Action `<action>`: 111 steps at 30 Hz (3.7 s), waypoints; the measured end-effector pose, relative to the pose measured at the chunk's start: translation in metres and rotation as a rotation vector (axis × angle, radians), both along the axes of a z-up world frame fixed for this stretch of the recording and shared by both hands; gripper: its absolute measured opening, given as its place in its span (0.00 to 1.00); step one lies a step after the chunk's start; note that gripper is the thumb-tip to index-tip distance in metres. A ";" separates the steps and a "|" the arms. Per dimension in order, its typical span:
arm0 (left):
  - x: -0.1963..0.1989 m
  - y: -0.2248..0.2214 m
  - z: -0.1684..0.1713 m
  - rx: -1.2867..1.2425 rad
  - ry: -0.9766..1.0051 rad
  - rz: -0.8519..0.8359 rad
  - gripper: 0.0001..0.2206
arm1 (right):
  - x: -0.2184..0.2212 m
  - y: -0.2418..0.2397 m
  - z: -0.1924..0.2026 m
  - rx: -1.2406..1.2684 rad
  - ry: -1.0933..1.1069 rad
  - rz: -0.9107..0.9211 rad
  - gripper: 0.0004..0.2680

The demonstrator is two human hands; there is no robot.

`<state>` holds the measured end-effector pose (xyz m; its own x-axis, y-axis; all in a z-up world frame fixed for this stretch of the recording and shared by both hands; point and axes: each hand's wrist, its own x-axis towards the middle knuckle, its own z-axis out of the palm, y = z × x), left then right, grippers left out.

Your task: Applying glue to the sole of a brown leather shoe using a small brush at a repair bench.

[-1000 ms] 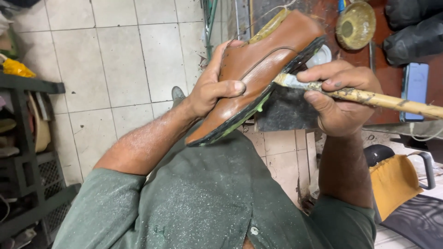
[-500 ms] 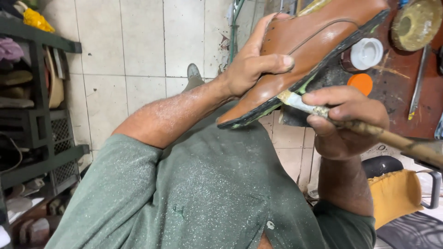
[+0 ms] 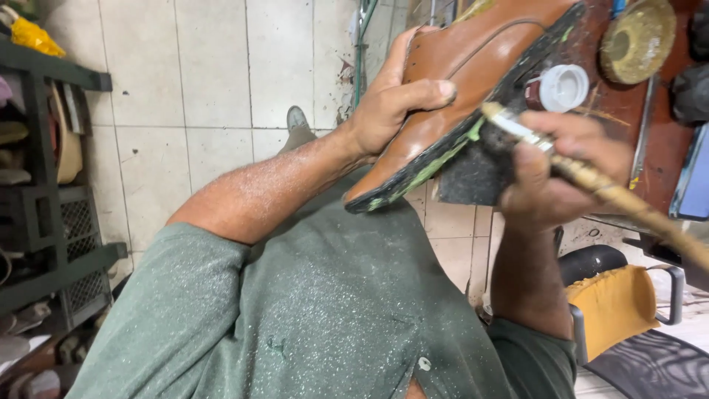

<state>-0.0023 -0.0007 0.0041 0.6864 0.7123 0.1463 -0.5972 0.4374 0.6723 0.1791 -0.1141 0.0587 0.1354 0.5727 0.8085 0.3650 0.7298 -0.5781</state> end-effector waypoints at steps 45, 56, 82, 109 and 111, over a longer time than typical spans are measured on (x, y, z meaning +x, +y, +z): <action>-0.043 0.013 0.051 -0.582 -0.214 -0.179 0.33 | 0.123 0.008 -0.039 -0.614 0.731 -0.305 0.08; -0.043 0.016 0.056 -0.300 0.161 0.218 0.51 | 0.053 -0.021 0.027 -0.464 0.488 0.075 0.08; -0.165 0.051 0.067 -0.069 0.138 0.342 0.48 | -0.182 0.094 0.050 -0.217 0.188 0.168 0.07; -0.181 0.049 0.072 -0.460 0.280 0.474 0.37 | -0.225 0.064 0.049 -0.096 -0.221 0.375 0.08; -0.180 0.049 0.071 -0.459 0.267 0.477 0.35 | -0.221 0.063 0.048 -0.103 -0.313 0.421 0.08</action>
<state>-0.1828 0.0488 0.0750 0.2552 0.8933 -0.3701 -0.6347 0.4435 0.6328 -0.0420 -0.0514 0.1065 -0.3621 0.6043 0.7097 0.2194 0.7953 -0.5651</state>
